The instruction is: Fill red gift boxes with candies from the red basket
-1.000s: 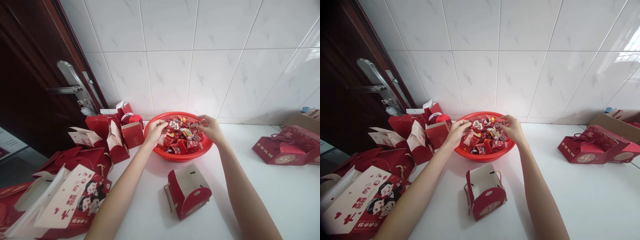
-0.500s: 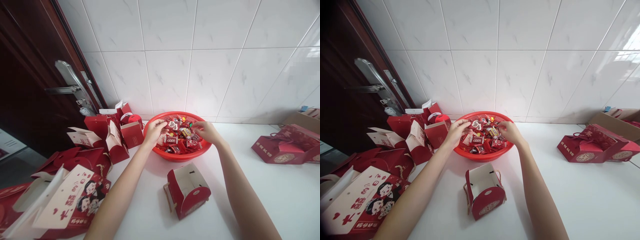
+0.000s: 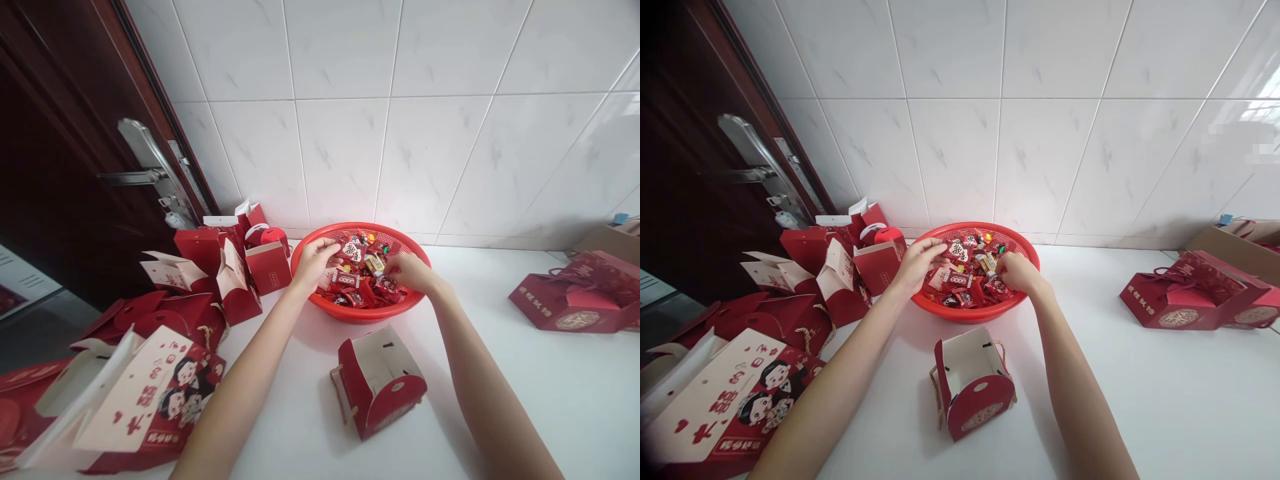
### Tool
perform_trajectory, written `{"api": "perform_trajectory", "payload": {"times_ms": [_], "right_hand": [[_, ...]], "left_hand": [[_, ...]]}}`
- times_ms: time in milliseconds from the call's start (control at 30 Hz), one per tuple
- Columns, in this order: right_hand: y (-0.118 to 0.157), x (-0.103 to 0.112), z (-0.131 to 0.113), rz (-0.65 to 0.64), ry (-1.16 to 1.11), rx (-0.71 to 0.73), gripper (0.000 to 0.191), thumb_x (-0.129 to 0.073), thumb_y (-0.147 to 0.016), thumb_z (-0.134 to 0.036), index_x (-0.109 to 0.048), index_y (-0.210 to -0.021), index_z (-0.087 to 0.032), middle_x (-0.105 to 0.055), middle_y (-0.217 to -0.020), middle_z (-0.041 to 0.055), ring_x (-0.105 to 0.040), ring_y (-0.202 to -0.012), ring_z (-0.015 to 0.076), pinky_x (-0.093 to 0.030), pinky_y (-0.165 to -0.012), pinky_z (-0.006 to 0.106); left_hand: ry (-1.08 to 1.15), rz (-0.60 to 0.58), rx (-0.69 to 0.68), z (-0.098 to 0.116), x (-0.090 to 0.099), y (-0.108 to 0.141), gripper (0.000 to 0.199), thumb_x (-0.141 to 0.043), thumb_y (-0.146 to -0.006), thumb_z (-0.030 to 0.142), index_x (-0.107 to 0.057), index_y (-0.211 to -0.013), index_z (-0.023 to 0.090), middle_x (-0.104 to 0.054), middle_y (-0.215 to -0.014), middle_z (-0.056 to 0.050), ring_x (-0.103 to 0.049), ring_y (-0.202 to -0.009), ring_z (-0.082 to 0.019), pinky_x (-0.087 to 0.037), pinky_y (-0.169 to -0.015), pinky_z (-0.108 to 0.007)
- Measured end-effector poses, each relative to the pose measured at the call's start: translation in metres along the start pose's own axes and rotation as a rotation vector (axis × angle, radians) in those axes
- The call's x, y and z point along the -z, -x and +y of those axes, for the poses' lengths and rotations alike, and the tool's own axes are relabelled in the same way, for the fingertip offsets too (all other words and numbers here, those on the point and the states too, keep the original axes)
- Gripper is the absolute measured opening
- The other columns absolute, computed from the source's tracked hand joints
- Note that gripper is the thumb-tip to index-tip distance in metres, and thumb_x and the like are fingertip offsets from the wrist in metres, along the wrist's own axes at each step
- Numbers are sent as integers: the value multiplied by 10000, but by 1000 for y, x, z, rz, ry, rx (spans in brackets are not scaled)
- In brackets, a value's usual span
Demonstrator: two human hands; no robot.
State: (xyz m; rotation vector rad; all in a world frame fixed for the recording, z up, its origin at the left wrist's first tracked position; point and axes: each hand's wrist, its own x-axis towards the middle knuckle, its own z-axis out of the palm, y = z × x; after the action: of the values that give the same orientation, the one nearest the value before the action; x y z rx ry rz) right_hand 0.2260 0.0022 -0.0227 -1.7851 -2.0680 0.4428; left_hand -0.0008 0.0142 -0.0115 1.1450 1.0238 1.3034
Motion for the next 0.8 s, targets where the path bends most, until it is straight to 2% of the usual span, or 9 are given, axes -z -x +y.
{"api": "perform_trajectory", "payload": {"times_ms": [100,167,267,333,500,600,733,800], "right_hand": [[1,6,3,108,-119,-11,330,-504,-790,-66,-751,-973,-183,-754,-862,59,-698,-705,196,-520,-660,291],[1,9,4,214,-305,4,338,-499,-826,-132,-732,-1069,-162,-744,-824,63,-696,-709,201,-538,-669,310],[0,9,6,326,-563,41,298,-556,-781,-166,-742,-1013,-158,-737,-781,59,-684,-708,207,-560,-707,350],[0,9,7,356,-585,37,294,-558,-749,-145,-749,-971,-161,-744,-806,63,-676,-715,203,-566,-735,369],[1,11,8,338,-541,25,286,-546,-759,-132,-769,-935,-164,-764,-832,68,-686,-734,215,-576,-768,395],[3,13,6,282,-468,83,291,-550,-786,-128,-787,-944,-188,-790,-958,69,-721,-852,247,-581,-827,400],[4,13,1,192,-65,36,432,-445,-850,-56,-758,-1117,-190,-760,-1176,70,-708,-1054,242,-543,-907,345],[3,11,-1,143,93,-3,455,-436,-837,-19,-752,-1114,-191,-749,-1206,79,-688,-1106,253,-513,-919,335]], "left_hand": [[-1,13,4,1,-1,0,169,-768,-669,232,-623,-731,173,-649,-620,29,-645,-543,-116,-514,-602,-240],[4,9,3,1,-1,0,168,-769,-672,227,-619,-727,173,-650,-622,30,-643,-541,-116,-516,-601,-240],[5,8,5,1,-1,0,154,-763,-680,221,-627,-734,174,-658,-632,29,-645,-543,-116,-519,-600,-238],[2,15,9,1,-1,0,146,-760,-685,219,-633,-740,175,-663,-637,27,-649,-547,-117,-518,-602,-238],[-1,10,11,1,-1,0,138,-751,-691,220,-635,-749,173,-664,-644,28,-655,-555,-115,-521,-611,-237],[-2,6,10,1,-1,0,137,-749,-692,219,-630,-739,171,-657,-632,29,-653,-556,-115,-524,-610,-238],[-5,3,6,2,-1,1,141,-758,-687,217,-633,-732,170,-658,-633,23,-650,-559,-117,-525,-603,-238],[-4,1,5,2,-2,2,137,-756,-690,213,-630,-723,169,-658,-632,22,-649,-556,-116,-525,-597,-234]]}}
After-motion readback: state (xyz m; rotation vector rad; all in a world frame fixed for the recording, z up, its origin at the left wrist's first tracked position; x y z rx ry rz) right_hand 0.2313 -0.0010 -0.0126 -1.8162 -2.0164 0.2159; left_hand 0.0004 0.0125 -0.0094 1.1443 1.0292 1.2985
